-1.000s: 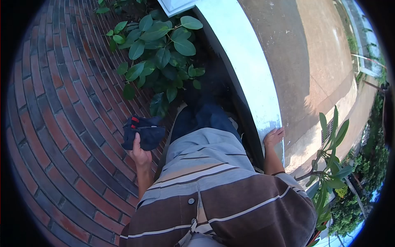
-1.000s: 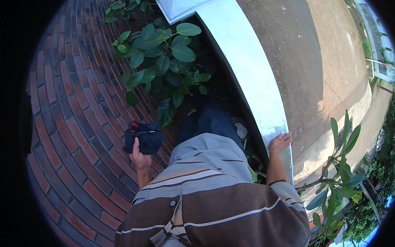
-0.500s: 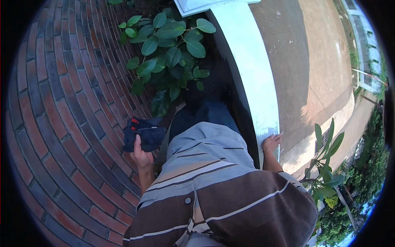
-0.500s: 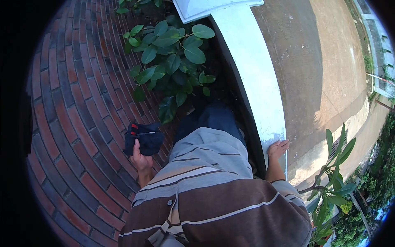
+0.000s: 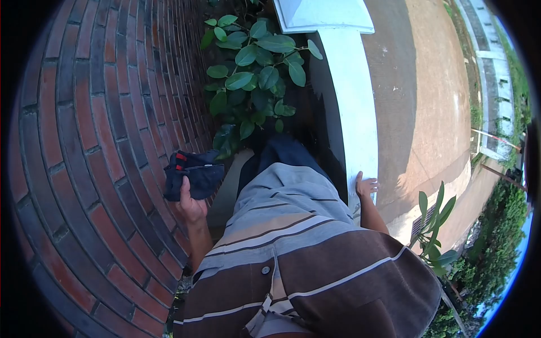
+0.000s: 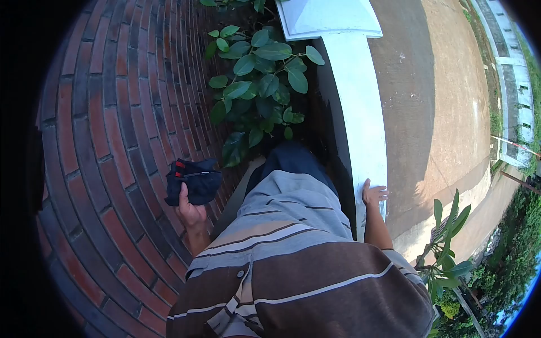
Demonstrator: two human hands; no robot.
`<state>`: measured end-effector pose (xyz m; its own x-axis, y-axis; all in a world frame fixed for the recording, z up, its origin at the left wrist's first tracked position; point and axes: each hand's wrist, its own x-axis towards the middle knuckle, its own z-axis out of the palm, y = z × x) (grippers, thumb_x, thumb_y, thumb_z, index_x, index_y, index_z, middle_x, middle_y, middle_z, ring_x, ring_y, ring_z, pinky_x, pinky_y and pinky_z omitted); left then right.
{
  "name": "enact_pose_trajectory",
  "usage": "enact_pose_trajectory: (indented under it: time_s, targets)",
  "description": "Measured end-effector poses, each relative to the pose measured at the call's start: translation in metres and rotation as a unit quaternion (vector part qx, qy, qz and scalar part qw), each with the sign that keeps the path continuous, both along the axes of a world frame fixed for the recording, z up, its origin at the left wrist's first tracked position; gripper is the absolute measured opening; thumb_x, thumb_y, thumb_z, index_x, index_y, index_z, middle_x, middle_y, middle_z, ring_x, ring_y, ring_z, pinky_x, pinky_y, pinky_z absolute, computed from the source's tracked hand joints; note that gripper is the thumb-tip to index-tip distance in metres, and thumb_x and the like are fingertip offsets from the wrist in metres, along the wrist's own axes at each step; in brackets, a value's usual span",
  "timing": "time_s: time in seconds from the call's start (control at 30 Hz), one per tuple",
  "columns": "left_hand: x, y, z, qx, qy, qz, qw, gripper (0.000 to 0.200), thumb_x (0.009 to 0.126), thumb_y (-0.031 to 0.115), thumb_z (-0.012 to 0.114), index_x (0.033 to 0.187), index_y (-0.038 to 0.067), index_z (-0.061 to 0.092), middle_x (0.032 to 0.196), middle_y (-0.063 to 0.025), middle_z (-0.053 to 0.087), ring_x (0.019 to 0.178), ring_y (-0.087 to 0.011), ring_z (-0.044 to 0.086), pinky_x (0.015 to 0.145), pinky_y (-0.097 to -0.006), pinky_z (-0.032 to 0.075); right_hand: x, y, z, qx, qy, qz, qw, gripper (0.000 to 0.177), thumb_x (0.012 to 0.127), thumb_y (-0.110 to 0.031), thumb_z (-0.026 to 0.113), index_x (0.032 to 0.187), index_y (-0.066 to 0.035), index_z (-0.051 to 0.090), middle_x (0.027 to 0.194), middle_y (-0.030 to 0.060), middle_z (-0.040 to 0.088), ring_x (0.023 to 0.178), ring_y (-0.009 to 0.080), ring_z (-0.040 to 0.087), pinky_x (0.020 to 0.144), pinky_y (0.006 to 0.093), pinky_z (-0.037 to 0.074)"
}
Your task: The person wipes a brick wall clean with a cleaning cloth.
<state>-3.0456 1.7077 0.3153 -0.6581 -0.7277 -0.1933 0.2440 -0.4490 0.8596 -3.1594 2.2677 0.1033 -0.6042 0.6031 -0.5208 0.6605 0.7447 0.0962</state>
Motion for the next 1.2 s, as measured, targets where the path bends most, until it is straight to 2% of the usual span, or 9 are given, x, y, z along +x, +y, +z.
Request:
enact_pose_trajectory:
  time_s: [0.17, 0.33, 0.47, 0.57, 0.6, 0.73, 0.8, 1.17, 1.2]
  targets:
    - [0.031, 0.008, -0.016, 0.042, -0.013, 0.045, 0.998, 0.039, 0.097, 0.011, 0.051, 0.132, -0.005, 0.048, 0.125, -0.0150, 0.058, 0.115, -0.0268, 0.058, 0.103, -0.0405, 0.045, 0.000, -0.007, 0.002, 0.002, -0.031, -0.004, 1.000, 0.115, 0.086, -0.078, 0.027, 0.146, 0.015, -0.005, 0.150, 0.0425, -0.006, 0.141, 0.0562, -0.008, 0.115, 0.0592, 0.000]
    - [0.034, 0.027, -0.005, 0.049, -0.029, 0.106, 0.993, 0.038, 0.097, 0.013, 0.051, 0.131, -0.005, 0.049, 0.124, -0.0144, 0.059, 0.113, -0.0261, 0.059, 0.101, -0.0402, 0.046, -0.008, 0.005, -0.007, 0.001, -0.064, -0.022, 0.998, 0.116, 0.085, -0.080, 0.028, 0.148, 0.010, -0.006, 0.152, 0.0386, -0.007, 0.142, 0.0553, -0.007, 0.115, 0.0596, 0.001]
    - [0.050, 0.024, -0.022, 0.034, -0.036, 0.126, 0.991, 0.040, 0.098, 0.016, 0.051, 0.132, -0.005, 0.048, 0.126, -0.0155, 0.059, 0.114, -0.0271, 0.059, 0.101, -0.0415, 0.047, -0.002, -0.005, 0.000, -0.002, -0.063, -0.030, 0.998, 0.113, 0.087, -0.078, 0.027, 0.147, 0.011, -0.010, 0.152, 0.0381, -0.013, 0.141, 0.0563, -0.010, 0.115, 0.0597, -0.001]
    - [0.048, 0.029, -0.020, 0.042, -0.024, 0.144, 0.988, 0.039, 0.097, 0.015, 0.052, 0.131, -0.004, 0.050, 0.126, -0.0147, 0.059, 0.115, -0.0268, 0.059, 0.101, -0.0411, 0.047, 0.003, 0.017, -0.045, 0.067, -0.035, -0.022, 0.997, 0.112, 0.087, -0.077, 0.026, 0.147, 0.010, -0.010, 0.152, 0.0378, -0.013, 0.141, 0.0553, -0.010, 0.115, 0.0589, -0.001]
    - [0.047, 0.030, -0.020, 0.046, -0.017, 0.149, 0.988, 0.038, 0.097, 0.015, 0.052, 0.131, -0.004, 0.050, 0.126, -0.0145, 0.059, 0.115, -0.0267, 0.059, 0.101, -0.0409, 0.047, 0.000, 0.016, -0.042, 0.074, -0.061, -0.021, 0.995, 0.111, 0.087, -0.077, 0.024, 0.147, 0.010, -0.011, 0.152, 0.0376, -0.013, 0.142, 0.0545, -0.009, 0.116, 0.0584, 0.000]
    - [0.055, 0.030, -0.027, 0.038, -0.009, 0.179, 0.983, 0.039, 0.097, 0.014, 0.052, 0.132, -0.003, 0.049, 0.126, -0.0144, 0.059, 0.116, -0.0270, 0.058, 0.104, -0.0412, 0.044, 0.005, 0.022, -0.046, 0.044, -0.078, -0.021, 0.996, 0.111, 0.087, -0.078, 0.024, 0.148, 0.008, -0.010, 0.153, 0.0358, -0.012, 0.143, 0.0532, -0.005, 0.116, 0.0589, 0.004]
    - [0.061, 0.032, -0.021, 0.029, -0.009, 0.176, 0.984, 0.039, 0.097, 0.014, 0.051, 0.133, -0.003, 0.049, 0.127, -0.0141, 0.058, 0.117, -0.0269, 0.058, 0.104, -0.0412, 0.044, 0.001, 0.023, -0.041, 0.034, -0.105, -0.034, 0.993, 0.113, 0.085, -0.080, 0.022, 0.148, 0.007, -0.014, 0.153, 0.0340, -0.016, 0.143, 0.0530, -0.008, 0.116, 0.0590, 0.002]
    - [0.086, 0.037, -0.008, 0.025, 0.041, 0.209, 0.977, 0.037, 0.095, 0.007, 0.053, 0.130, -0.003, 0.051, 0.124, -0.0116, 0.059, 0.114, -0.0244, 0.059, 0.102, -0.0383, 0.045, -0.032, 0.007, -0.013, -0.030, -0.149, 0.081, 0.985, 0.063, 0.093, -0.051, 0.038, 0.117, 0.007, 0.031, 0.109, 0.0230, 0.032, 0.095, 0.0363, 0.035, 0.078, 0.0445, 0.031]
    - [0.089, 0.042, -0.015, 0.052, 0.026, 0.238, 0.970, 0.037, 0.094, 0.006, 0.054, 0.131, -0.003, 0.051, 0.124, -0.0119, 0.059, 0.115, -0.0247, 0.059, 0.102, -0.0388, 0.045, -0.040, 0.004, -0.008, -0.036, -0.162, 0.100, 0.981, 0.059, 0.094, -0.048, 0.040, 0.114, 0.007, 0.035, 0.105, 0.0220, 0.036, 0.091, 0.0348, 0.039, 0.075, 0.0432, 0.034]
